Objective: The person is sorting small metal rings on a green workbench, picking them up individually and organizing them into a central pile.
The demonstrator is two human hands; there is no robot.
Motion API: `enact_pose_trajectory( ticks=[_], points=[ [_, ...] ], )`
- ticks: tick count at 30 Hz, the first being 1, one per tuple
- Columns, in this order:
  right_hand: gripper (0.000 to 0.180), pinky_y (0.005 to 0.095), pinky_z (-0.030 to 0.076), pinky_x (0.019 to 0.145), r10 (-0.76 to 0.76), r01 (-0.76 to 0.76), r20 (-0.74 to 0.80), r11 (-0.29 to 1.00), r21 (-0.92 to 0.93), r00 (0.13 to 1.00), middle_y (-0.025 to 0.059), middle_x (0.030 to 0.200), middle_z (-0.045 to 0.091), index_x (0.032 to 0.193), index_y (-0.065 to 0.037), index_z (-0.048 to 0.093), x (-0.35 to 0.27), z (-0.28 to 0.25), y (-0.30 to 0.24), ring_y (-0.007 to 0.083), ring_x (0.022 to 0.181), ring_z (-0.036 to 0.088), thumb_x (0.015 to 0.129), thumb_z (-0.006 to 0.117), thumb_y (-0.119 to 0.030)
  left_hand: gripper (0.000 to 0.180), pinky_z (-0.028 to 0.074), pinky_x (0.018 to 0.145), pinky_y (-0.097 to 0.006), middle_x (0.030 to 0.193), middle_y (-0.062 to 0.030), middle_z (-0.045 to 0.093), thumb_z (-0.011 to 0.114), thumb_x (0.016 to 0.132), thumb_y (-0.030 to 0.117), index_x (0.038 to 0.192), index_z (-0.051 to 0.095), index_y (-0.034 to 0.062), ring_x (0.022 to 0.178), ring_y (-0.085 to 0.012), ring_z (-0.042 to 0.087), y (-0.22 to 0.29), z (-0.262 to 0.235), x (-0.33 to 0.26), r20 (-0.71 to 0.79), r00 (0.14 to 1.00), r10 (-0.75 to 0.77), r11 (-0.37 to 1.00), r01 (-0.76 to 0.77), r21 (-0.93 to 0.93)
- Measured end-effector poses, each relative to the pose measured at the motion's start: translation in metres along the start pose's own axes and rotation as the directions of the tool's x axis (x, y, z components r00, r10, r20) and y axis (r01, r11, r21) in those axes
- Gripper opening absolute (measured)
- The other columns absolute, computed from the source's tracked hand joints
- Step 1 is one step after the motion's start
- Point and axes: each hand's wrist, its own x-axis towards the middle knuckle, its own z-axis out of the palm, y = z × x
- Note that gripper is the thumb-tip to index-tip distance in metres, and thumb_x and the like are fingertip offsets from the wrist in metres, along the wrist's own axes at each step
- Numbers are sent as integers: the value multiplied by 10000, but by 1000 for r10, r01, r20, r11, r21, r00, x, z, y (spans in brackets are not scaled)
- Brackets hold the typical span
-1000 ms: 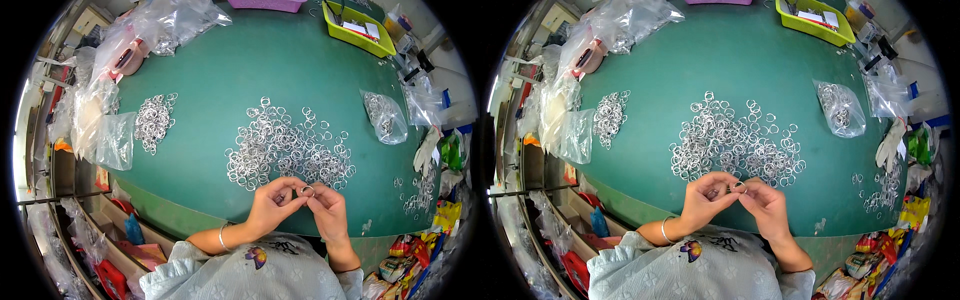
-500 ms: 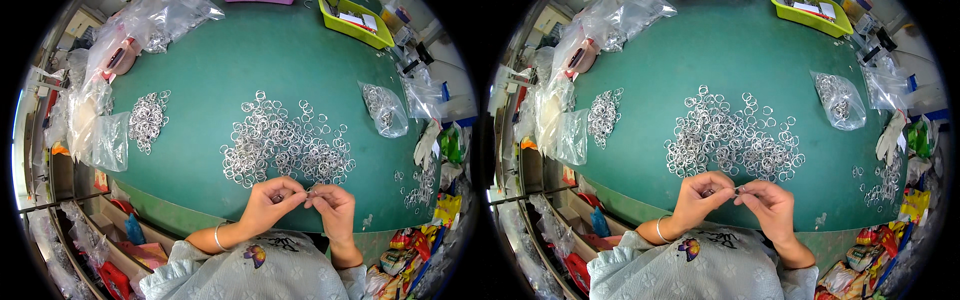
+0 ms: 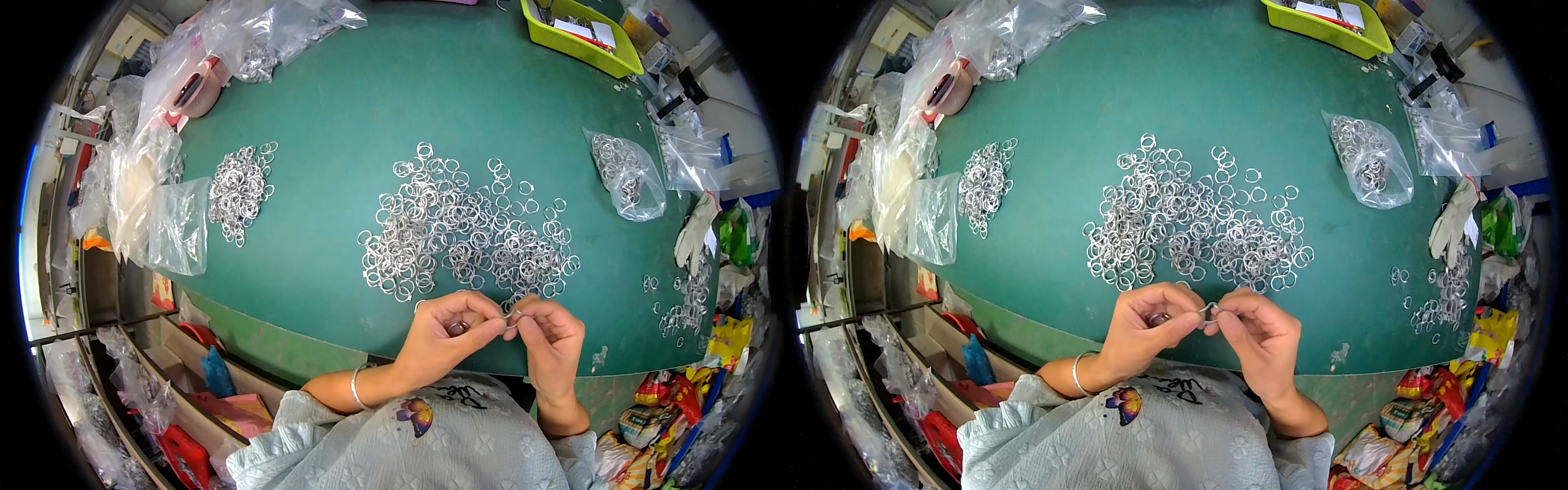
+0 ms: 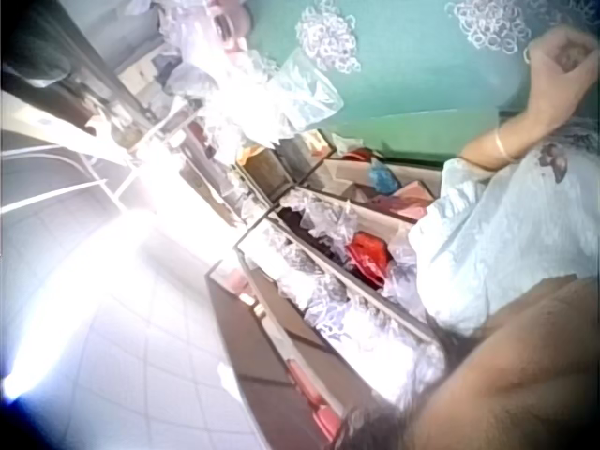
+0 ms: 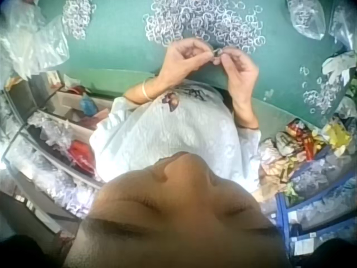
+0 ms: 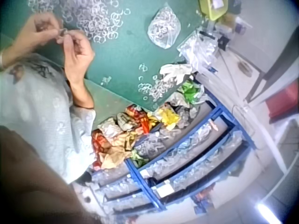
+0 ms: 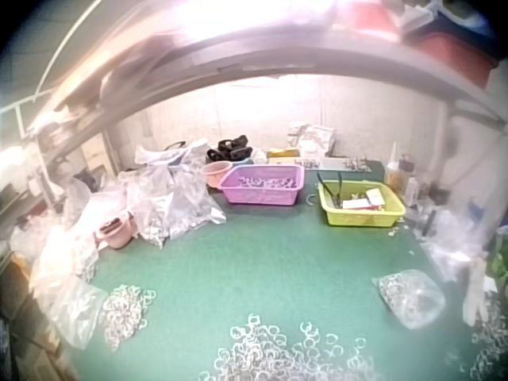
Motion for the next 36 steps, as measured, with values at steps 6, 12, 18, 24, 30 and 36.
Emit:
enact_pose_trajectory(
  ticks=[6,12,18,24,30,36],
  points=[
    [66,258,437,645,50,-49,-51,999,15,997,82,808,555,858,32,574,-3,1,-1,152,706,550,794,558,37,108,300,478,-152,865,-12,544,546,839,41,938,543,-4,611,-1,418,4,4,1,44,994,-96,992,99,-74],
    [175,333,360,645,-483,450,284,271,-851,828,52,774,558,783,-23,626,-2,2,5,222,698,516,616,655,15,239,327,526,-178,881,-23,529,452,907,168,1056,512,-9,678,-37,421,-13,7,9,123,956,-266,921,290,-261],
    [134,326,429,650,-440,344,163,370,-863,883,87,790,590,746,-13,633,7,-32,-11,244,734,529,619,668,8,258,323,534,-183,719,-2,427,392,931,166,1066,507,-20,630,-65,369,-30,-2,14,175,923,-343,757,382,-530],
    [99,330,362,684,-405,121,93,44,-992,910,89,806,588,780,-16,604,37,-73,3,246,760,513,695,648,-42,206,282,485,-182,795,-33,488,425,902,79,1067,513,-7,578,-61,339,-24,8,16,103,915,-389,802,392,-450],
    [74,329,350,672,-442,106,47,109,-988,896,73,799,567,746,-24,592,37,-71,8,236,767,501,695,644,-34,207,267,470,-170,849,-46,518,426,899,64,1062,531,-6,548,-43,312,-28,4,16,151,930,-335,839,368,-402],
    [96,286,382,686,-413,135,-41,389,-911,910,68,796,586,820,-23,592,36,-79,7,195,724,523,730,618,-4,217,251,453,-162,829,-35,504,411,904,65,1073,531,-1,521,-34,278,-24,6,16,171,920,-353,826,392,-405]
  ],
)
